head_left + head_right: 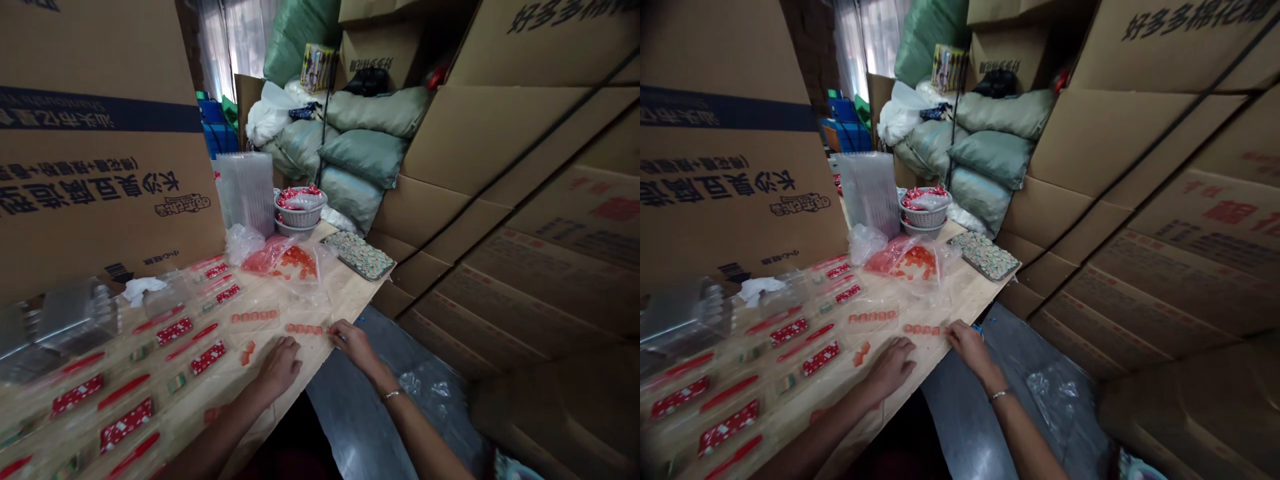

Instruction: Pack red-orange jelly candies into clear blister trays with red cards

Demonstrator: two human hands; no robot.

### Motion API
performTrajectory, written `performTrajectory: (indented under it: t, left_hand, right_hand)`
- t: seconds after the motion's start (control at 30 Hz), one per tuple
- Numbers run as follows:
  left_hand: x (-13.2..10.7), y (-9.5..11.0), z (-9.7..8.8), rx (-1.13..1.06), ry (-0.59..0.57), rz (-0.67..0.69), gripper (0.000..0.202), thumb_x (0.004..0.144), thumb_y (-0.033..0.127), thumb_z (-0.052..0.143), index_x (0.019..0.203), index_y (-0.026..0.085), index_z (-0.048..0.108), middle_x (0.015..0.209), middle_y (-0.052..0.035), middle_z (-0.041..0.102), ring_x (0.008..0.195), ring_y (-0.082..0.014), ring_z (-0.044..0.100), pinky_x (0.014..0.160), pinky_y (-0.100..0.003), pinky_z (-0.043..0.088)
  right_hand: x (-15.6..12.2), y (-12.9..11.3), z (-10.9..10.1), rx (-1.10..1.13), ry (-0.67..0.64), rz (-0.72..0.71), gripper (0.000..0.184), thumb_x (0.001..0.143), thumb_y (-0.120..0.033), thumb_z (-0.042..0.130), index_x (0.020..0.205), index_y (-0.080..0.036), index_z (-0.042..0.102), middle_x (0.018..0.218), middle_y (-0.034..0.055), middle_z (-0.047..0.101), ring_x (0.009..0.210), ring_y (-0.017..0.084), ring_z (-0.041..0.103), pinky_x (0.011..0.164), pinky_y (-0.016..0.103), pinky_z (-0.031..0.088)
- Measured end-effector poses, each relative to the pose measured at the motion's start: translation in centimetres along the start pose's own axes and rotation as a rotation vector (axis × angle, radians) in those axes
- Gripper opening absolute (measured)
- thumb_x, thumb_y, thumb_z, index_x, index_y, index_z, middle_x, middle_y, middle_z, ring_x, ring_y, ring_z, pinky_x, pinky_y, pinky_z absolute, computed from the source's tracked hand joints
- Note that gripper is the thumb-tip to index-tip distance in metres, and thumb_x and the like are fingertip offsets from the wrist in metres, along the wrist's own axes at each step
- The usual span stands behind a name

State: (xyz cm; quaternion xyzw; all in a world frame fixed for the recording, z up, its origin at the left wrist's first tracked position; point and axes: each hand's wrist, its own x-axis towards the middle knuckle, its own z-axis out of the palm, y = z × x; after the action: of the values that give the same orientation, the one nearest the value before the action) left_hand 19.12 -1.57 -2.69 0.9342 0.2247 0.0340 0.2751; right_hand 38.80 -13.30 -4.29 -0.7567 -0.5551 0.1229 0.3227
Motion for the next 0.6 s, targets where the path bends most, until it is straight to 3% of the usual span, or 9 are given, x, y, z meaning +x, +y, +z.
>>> performTrajectory:
  t: [0.23, 0.4, 0.5, 0.6]
  left_hand:
    - [-0.4, -0.5, 0.8, 0.032, 0.023, 0.046, 0.019, 0.075, 0.012, 0.052, 0.092, 0.017, 0.061, 0.1, -0.0066, 0.059, 0.1, -0.0231, 0.05, 0.091, -0.035, 0.041]
    - [-0.5, -0.6, 0.1, -0.02, 0.023, 0.05, 0.032, 0.073, 0.016, 0.057, 0.104, 0.017, 0.061, 0.109, -0.0081, 0.061, 0.106, -0.0243, 0.052, 0.096, -0.039, 0.041]
    - [-2.5, -1.6, -1.0, -0.034, 0.054, 0.091, 0.046, 0.074, 0.02, 0.058, 0.12, 0.021, 0.055, 0.131, -0.0083, 0.052, 0.126, -0.0263, 0.04, 0.105, -0.045, 0.034]
    - [-6.7, -3.6, -1.6, 0.075, 0.044, 0.146, 0.06, 0.077, 0.029, 0.059, 0.134, 0.028, 0.042, 0.147, -0.006, 0.035, 0.137, -0.0304, 0.025, 0.11, -0.053, 0.024]
  right_hand:
    - [1.6, -0.4, -0.6, -0.092, -0.143, 0.009, 0.011, 0.079, -0.01, 0.053, 0.08, -0.017, 0.062, 0.078, 0.0033, 0.064, 0.071, 0.015, 0.058, 0.063, 0.023, 0.041]
    - [3.6, -0.6, -1.7, -0.174, -0.221, -0.002, 0.01, 0.075, -0.009, 0.057, 0.078, -0.016, 0.063, 0.081, 0.0032, 0.065, 0.071, 0.014, 0.059, 0.063, 0.021, 0.041]
    - [6.2, -0.5, -1.9, -0.265, -0.194, 0.018, 0.017, 0.078, -0.006, 0.05, 0.084, -0.013, 0.064, 0.092, 0.0083, 0.065, 0.076, 0.016, 0.059, 0.066, 0.022, 0.041]
    - [8.8, -0.5, -1.4, -0.356, -0.209, 0.023, 0.021, 0.079, -0.004, 0.046, 0.084, -0.011, 0.065, 0.093, 0.0129, 0.066, 0.077, 0.018, 0.058, 0.067, 0.025, 0.04]
